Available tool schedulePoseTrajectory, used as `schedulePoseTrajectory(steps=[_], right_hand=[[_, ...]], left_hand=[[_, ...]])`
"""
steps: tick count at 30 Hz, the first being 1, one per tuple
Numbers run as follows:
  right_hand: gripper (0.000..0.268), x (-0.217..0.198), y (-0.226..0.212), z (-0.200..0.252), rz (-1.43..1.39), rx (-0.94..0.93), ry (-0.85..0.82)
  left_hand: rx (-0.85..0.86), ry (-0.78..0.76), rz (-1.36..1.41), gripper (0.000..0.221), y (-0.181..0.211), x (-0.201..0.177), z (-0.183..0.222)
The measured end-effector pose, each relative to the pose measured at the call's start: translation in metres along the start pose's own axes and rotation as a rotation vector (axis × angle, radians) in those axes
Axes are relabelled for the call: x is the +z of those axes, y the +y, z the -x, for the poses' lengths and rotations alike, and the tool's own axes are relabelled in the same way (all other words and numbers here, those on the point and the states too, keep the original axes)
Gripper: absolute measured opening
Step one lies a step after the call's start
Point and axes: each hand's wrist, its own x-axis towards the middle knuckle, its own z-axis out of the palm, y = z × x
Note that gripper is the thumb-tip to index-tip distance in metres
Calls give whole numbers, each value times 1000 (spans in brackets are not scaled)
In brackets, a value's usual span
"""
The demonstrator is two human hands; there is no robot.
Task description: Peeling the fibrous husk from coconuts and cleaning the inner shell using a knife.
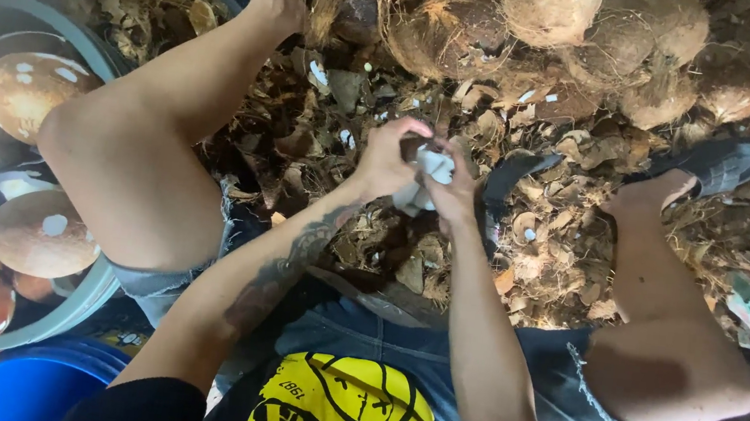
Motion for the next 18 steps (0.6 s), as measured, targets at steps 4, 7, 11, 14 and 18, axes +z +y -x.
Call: schedulePoseTrajectory(steps=[4,7,11,14,18], right_hand=[[62,-14,-9,16,-615,98,66],[69,-44,-30,17,-811,83,89],[73,-97,-22,9,-872,22,110],[64,-132,33,-20,-1021,75,286],[61,-150,13,-9,-1094,128,415]], left_hand=[[-120,-94,205,46,61,-16,-21],[-212,-30,56,34,-15,-36,-77],[-413,-65,-668,26,-182,-51,-140],[-397,-275,-911,28,-144,-64,-149],[-366,-370,-1004,20,-146,-44,-145]])
